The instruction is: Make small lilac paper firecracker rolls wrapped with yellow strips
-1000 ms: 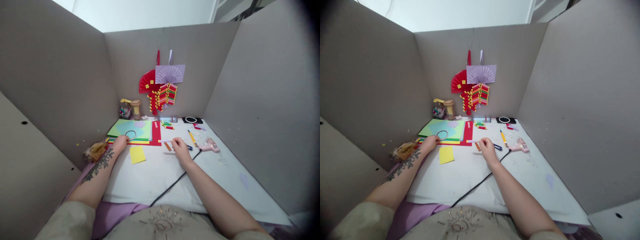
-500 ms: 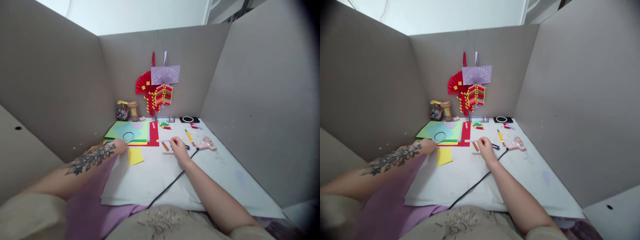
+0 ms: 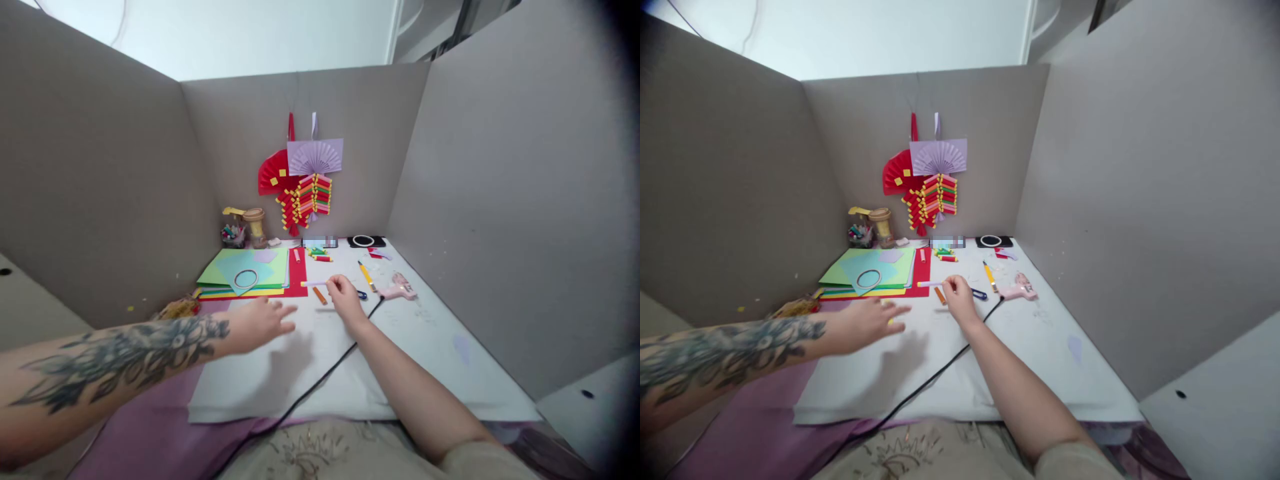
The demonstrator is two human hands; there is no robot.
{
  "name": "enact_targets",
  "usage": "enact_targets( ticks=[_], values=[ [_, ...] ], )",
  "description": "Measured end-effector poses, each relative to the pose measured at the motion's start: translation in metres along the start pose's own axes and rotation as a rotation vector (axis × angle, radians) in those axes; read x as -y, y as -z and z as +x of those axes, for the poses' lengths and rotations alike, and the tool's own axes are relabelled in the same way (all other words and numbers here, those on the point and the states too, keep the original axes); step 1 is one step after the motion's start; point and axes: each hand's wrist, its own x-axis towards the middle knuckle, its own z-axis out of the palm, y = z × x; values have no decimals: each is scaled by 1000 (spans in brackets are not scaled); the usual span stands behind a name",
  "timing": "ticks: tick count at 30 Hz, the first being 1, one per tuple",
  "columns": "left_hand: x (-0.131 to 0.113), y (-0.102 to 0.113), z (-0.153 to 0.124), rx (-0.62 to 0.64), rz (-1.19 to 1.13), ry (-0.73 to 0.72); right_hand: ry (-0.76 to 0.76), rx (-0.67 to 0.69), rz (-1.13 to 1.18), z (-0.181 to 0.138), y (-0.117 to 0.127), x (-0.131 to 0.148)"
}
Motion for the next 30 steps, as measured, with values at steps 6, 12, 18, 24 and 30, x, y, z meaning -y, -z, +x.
enact_targets(
  ticks=[6, 12, 18, 24, 30],
  values=[
    [18, -13, 74, -399, -463, 420, 34, -30, -42, 4, 4, -6],
    [1, -70, 84, -531, -1173, 429, 61, 54, -86, 0, -4, -10],
    [-6, -75, 78, -469, -1309, 435, 66, 114, -129, -1, -7, -18],
    [-8, -79, 80, -487, -1476, 502, 19, 129, -37, 3, -4, -12],
    [-9, -84, 78, -487, -1639, 542, 77, -303, -508, 35, 65, -11]
  ],
)
